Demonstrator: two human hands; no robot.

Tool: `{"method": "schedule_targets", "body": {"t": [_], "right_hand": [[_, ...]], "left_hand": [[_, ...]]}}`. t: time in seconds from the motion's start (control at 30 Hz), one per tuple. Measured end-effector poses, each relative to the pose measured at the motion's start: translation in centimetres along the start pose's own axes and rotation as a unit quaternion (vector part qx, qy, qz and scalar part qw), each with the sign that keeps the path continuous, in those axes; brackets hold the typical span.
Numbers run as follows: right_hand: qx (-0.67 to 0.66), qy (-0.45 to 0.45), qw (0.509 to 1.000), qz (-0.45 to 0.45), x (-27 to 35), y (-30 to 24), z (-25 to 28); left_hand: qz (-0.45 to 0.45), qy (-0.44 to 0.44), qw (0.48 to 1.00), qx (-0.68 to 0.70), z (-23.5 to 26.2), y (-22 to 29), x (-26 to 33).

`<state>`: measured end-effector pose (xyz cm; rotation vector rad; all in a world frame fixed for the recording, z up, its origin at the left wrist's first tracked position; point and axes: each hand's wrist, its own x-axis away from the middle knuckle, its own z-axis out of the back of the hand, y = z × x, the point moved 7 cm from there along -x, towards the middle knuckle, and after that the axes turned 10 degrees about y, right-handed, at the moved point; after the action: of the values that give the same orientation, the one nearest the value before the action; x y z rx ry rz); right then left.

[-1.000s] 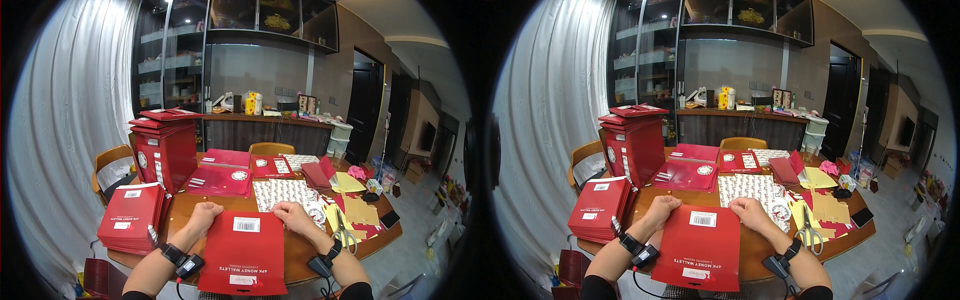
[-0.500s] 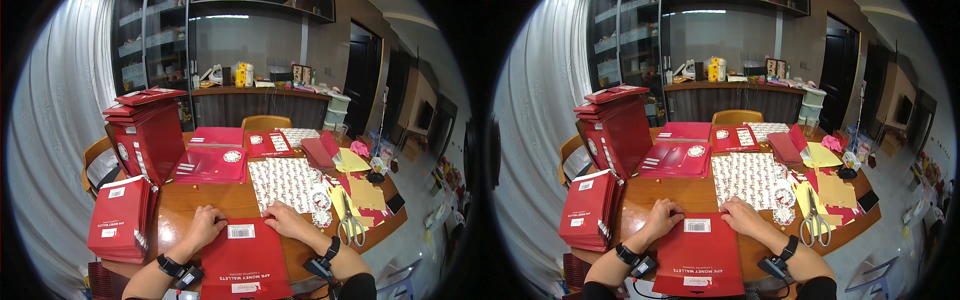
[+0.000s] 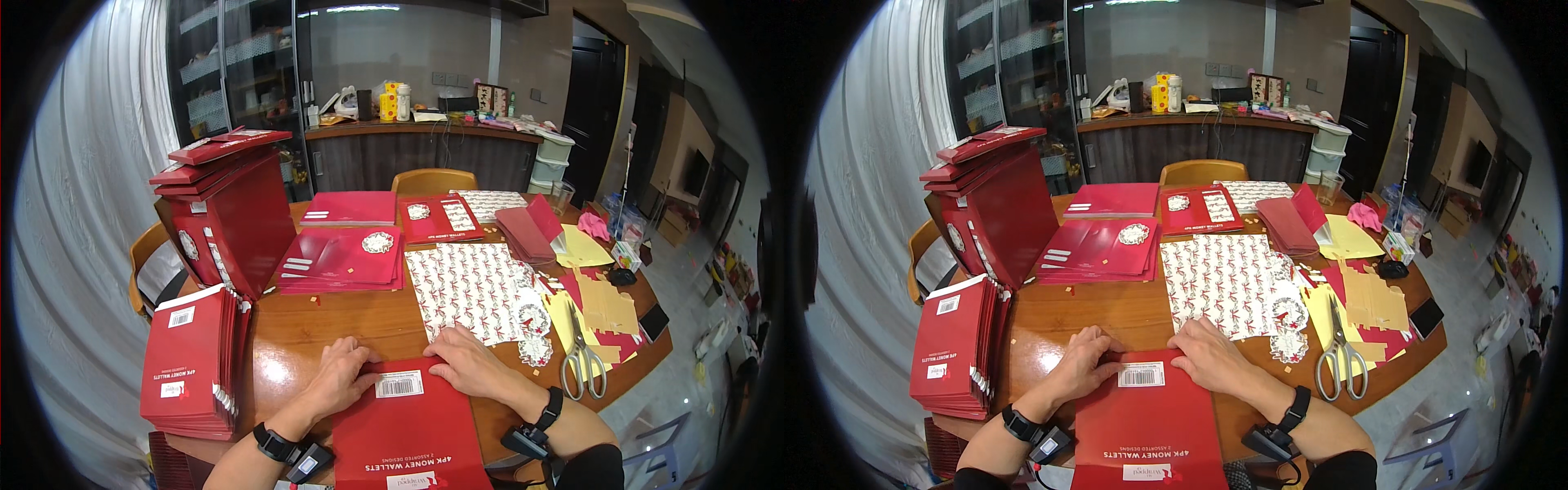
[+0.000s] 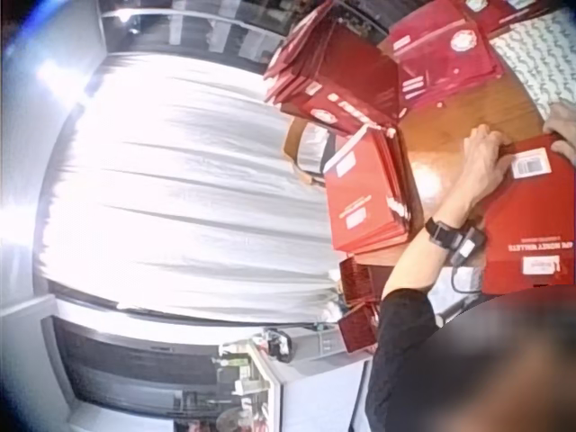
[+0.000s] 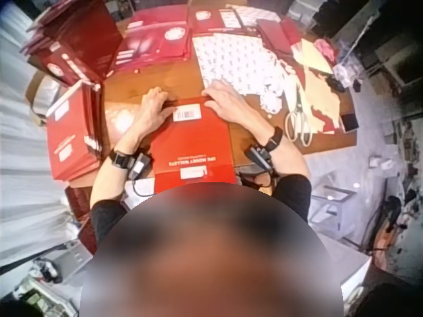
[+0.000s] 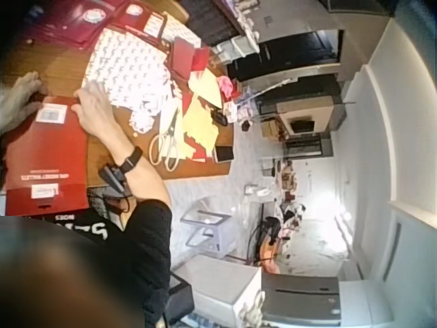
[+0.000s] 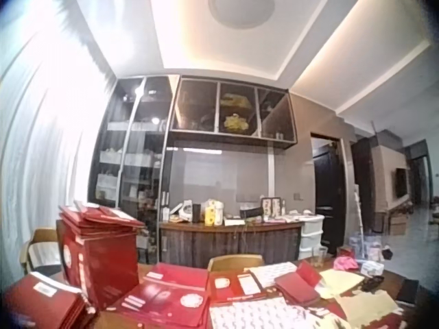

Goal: Assembling and folding red paper money wallets at a table.

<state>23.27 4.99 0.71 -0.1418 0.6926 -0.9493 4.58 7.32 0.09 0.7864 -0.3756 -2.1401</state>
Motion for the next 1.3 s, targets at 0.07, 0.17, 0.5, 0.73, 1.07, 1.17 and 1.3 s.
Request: {"method": "schedule_targets", "body": {"t": [0.07,0.17,0.5,0.73,1.07,1.17,1.3], "right_hand": [[0.004,-0.008,1.000,-0.002,0.0,-0.1,0.0],[-0.008,-0.014,1.000,0.000,0.0,-0.2,-0.2],[-0.014,-0.026,1.000,0.000,0.0,-0.4,-0.1],[-0.013,-0.039,0.999,-0.012,-0.1,-0.5,-0.1],[-0.012,-0.030,0.999,0.006,-0.1,-0.6,0.0],[-0.019,-0.015,0.999,0.027,0.0,-0.9,0.1],[-0.016,-0.026,0.999,0.025,-0.1,-0.9,0.1]], "left_hand": [[-0.005,-0.007,1.000,-0.004,0.1,0.2,0.1],[-0.010,-0.022,1.000,-0.007,0.2,0.4,0.2],[-0.013,-0.039,0.999,-0.002,-0.1,0.7,0.2],[-0.023,-0.019,1.000,0.009,0.2,1.0,0.1],[-0.012,-0.046,0.999,-0.004,0.1,1.0,0.1],[-0.005,-0.058,0.998,-0.005,0.1,1.0,0.2],[-0.007,-0.060,0.998,-0.010,0.1,1.1,0.2]]}}
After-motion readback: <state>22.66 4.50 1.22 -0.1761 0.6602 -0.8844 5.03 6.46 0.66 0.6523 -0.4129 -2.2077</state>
